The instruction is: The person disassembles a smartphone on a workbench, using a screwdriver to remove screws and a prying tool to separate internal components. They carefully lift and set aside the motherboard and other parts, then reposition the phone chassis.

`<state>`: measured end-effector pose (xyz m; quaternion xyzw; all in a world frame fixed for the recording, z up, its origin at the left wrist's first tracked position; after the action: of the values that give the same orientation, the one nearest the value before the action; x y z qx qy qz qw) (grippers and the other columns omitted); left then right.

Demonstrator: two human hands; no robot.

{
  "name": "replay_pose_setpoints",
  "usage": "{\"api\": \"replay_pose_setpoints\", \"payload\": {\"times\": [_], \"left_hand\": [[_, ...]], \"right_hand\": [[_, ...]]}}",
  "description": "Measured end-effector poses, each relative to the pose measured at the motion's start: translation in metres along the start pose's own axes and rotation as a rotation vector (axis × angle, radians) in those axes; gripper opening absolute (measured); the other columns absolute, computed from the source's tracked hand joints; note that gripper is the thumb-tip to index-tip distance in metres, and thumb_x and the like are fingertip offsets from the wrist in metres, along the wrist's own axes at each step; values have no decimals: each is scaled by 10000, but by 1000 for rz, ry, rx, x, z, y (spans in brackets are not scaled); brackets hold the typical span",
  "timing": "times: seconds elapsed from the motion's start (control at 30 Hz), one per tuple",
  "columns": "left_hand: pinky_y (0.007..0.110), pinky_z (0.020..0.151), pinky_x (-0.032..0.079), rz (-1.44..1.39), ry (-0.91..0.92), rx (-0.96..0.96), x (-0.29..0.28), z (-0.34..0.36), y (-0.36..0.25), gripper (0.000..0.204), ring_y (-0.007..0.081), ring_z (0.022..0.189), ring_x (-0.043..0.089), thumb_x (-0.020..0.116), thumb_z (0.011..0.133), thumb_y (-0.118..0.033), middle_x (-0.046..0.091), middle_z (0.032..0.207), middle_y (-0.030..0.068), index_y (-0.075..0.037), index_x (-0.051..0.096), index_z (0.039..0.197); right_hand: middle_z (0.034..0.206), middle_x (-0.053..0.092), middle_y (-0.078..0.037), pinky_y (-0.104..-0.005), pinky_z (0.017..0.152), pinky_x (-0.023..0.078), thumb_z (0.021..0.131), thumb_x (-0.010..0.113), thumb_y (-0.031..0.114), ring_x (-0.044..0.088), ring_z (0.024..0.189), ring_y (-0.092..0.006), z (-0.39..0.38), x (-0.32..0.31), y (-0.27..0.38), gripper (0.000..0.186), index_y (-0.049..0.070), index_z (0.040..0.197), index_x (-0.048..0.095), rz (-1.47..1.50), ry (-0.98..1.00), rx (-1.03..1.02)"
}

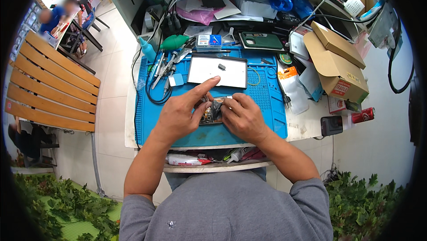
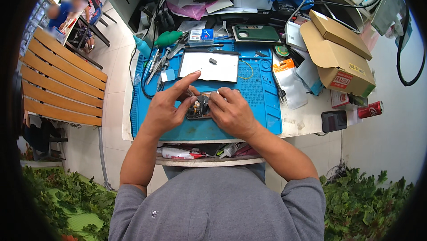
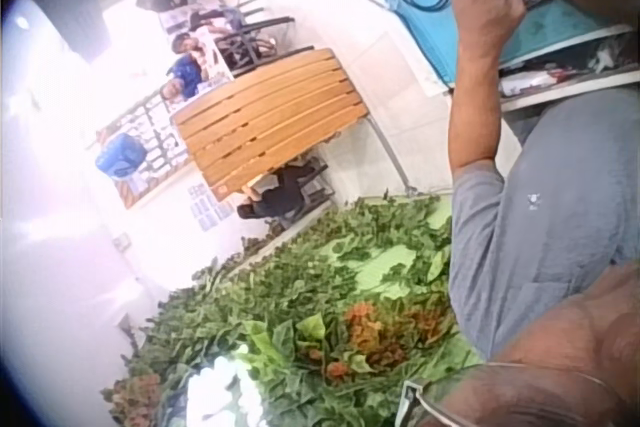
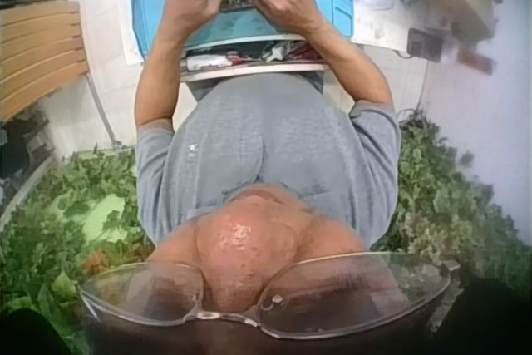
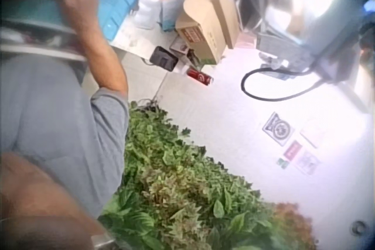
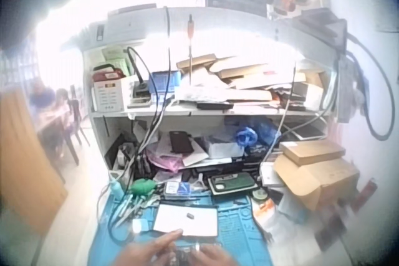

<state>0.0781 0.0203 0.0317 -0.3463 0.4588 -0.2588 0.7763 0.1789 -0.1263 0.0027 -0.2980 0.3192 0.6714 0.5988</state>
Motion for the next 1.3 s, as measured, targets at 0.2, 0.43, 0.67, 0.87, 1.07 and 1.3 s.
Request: {"api": "replay_pose_setpoints", "payload": {"times": [0.2, 0.43, 0.67, 0.87, 1.07, 1.3], "left_hand": [[390, 805, 648, 4, -2, 1, -1, 0, 0, 774, 281, 933, 829, 761, 993, 32, 829, 1188, 128, -221, 550, 1694], [363, 818, 651, 21, -19, 22, 0, 0, -3, 770, 236, 889, 831, 778, 985, 60, 839, 1092, 98, -194, 561, 1679], [365, 807, 649, 7, -7, 7, 1, 1, -2, 766, 249, 892, 830, 769, 988, 52, 833, 1105, 109, -199, 561, 1680], [372, 809, 650, -13, -9, -12, 0, 0, -1, 768, 263, 899, 829, 763, 990, 48, 829, 1121, 120, -209, 559, 1685], [387, 822, 660, -18, 6, -19, 1, 0, -2, 768, 284, 949, 836, 763, 984, 51, 824, 1232, 139, -229, 576, 1674], [361, 811, 660, 11, -25, 32, 1, 2, -2, 743, 236, 908, 831, 785, 982, 56, 827, 1164, 109, -212, 606, 1651]], "right_hand": [[1143, 699, -89, -446, 895, 561, 789, 859, 140, 651, 1097, -309, 2, -7, -16, 299, 49, 1055, 760, 91, 33, 273], [1131, 711, -103, -442, 899, 559, 784, 876, 182, 656, 1075, -317, 7, -6, -13, 385, 44, 1116, 738, 10, -41, 281], [1119, 725, -135, -460, 896, 571, 801, 879, 198, 663, 1063, -338, -3, 2, -24, 411, 19, 1143, 737, 64, 38, 396], [1055, 705, -126, -448, 919, 557, 789, 868, 173, 659, 1043, -335, 8, -2, -18, 395, 24, 1134, 745, 39, 47, 365], [1040, 689, -62, -450, 843, 533, 736, 873, 93, 664, 1040, -286, 8, 3, -4, 266, 44, 972, 760, -24, 34, 117], [1044, 687, -44, -425, 785, 513, 720, 852, 115, 665, 975, -254, 4, 4, 4, 248, 32, 942, 782, -64, -36, -54]]}}
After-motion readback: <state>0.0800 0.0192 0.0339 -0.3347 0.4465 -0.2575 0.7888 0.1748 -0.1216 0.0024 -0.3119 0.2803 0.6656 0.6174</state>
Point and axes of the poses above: each hand's wrist, its own z-axis towards the middle knuckle, its own x-axis out of the palm, y = z × x, the point moved 7 cm from there along z, towards the middle knuckle
